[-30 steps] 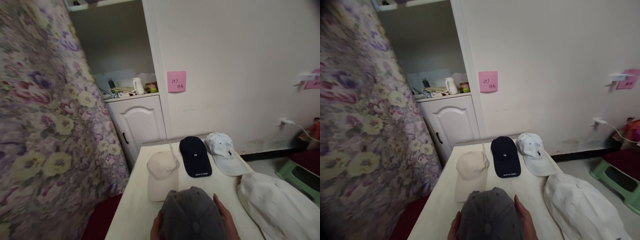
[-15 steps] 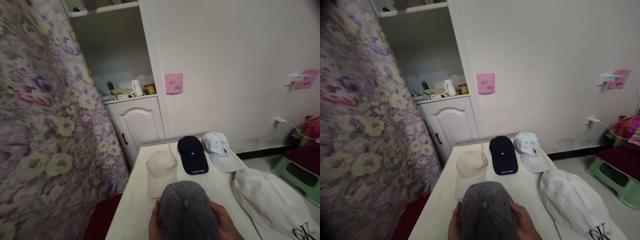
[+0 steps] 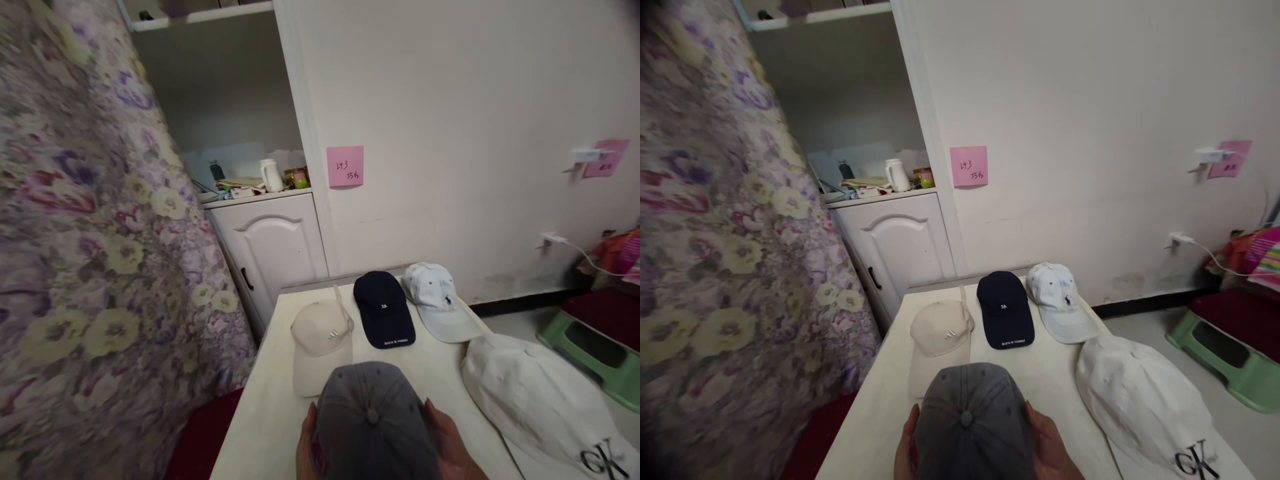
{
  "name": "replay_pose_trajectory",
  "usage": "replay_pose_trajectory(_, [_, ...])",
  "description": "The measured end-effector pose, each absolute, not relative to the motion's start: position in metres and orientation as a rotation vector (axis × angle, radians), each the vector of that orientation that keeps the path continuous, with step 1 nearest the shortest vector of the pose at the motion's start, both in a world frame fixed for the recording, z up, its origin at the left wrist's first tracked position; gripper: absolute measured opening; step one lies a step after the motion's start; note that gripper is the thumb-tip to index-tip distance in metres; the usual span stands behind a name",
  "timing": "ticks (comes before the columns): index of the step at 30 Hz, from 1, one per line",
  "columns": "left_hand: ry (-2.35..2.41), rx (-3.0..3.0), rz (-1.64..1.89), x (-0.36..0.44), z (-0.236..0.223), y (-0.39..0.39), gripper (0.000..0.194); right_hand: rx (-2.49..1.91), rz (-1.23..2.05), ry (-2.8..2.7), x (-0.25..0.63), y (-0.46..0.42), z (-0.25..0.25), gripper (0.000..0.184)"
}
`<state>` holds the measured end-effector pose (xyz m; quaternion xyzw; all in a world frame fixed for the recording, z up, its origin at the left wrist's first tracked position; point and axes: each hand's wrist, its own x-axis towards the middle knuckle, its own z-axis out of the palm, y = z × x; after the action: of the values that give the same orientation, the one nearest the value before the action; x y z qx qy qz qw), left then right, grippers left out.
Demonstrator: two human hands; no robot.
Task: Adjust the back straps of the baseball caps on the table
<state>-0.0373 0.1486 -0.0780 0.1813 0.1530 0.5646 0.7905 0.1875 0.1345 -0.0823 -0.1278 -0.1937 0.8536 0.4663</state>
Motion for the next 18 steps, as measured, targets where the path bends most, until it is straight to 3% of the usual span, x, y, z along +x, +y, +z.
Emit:
replay_pose_trajectory(9, [0.680,0.398,1.177,-0.063,-0.063,0.140,0.026,-0.366,2.061,-0.508,0.182,0.129,-0.076,0.047])
replay_pose_trajectory(13, [0.779,0.331,1.274,-0.048,-0.082,0.143,0.018,-0.386,2.055,-0.492,0.184,0.128,-0.074,0.048])
replay_pose_trajectory(18, [0.781,0.292,1.249,-0.043,-0.097,0.150,0.025,-0.411,2.056,-0.470,0.188,0.131,-0.065,0.058])
